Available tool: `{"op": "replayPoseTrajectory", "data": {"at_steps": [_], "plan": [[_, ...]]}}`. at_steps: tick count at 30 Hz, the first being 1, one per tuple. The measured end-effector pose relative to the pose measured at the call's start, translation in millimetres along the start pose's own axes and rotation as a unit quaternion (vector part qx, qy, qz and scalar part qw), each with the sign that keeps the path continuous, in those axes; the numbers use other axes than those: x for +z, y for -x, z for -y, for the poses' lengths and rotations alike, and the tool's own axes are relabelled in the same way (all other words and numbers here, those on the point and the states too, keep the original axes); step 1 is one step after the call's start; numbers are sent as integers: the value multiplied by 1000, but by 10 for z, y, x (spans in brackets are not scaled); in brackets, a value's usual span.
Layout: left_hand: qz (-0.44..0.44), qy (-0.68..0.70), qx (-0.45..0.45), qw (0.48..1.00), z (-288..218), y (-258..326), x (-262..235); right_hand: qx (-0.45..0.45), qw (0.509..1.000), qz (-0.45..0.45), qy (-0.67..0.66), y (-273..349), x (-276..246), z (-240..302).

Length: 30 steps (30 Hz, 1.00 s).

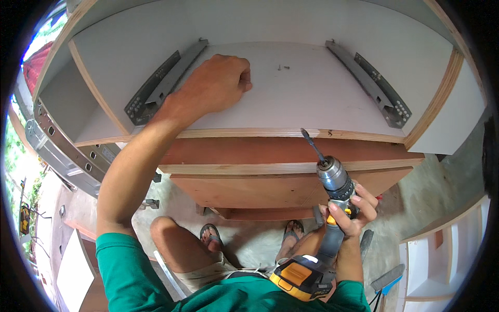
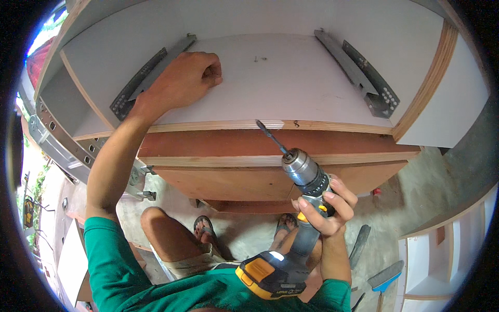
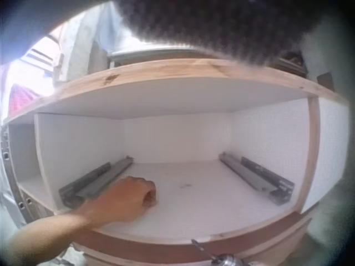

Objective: The person uses a cordless drill to attach metal drawer slides to the interior sides of a wooden cabinet. They position each slide, align it with pre-drilled holes, and drive screws to secure it in place.

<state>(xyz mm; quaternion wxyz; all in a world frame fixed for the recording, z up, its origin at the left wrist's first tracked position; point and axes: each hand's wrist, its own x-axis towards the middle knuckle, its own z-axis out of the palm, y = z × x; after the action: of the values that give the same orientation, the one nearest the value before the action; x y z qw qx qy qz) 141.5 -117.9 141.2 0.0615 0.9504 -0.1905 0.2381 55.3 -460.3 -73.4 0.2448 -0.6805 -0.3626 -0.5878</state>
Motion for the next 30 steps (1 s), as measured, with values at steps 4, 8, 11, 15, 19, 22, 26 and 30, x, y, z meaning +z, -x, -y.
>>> {"op": "replayPoseTrajectory", "data": {"at_steps": [4,8,11,15,19,22,26,30], "plan": [[-33,63,-3,997,-264,125,-81,-6,1000,-1,-7,26,-35,-31],[-58,245,75,965,-657,459,-293,3,1000,-7,-23,46,-90,-33],[-80,275,116,951,-767,698,-213,20,998,-36,-57,45,-20,-15],[-100,315,99,939,-786,881,-92,60,989,-121,-59,72,115,-29],[-128,336,87,929,-718,1019,0,107,966,-160,-174,71,138,18],[-133,351,67,924,-675,1088,48,132,959,-156,-197,67,99,19],[-134,359,50,922,-612,1178,67,192,952,-174,-160,28,79,109],[-146,374,23,916,-610,1208,81,264,922,-213,-188,-107,122,310]]}}
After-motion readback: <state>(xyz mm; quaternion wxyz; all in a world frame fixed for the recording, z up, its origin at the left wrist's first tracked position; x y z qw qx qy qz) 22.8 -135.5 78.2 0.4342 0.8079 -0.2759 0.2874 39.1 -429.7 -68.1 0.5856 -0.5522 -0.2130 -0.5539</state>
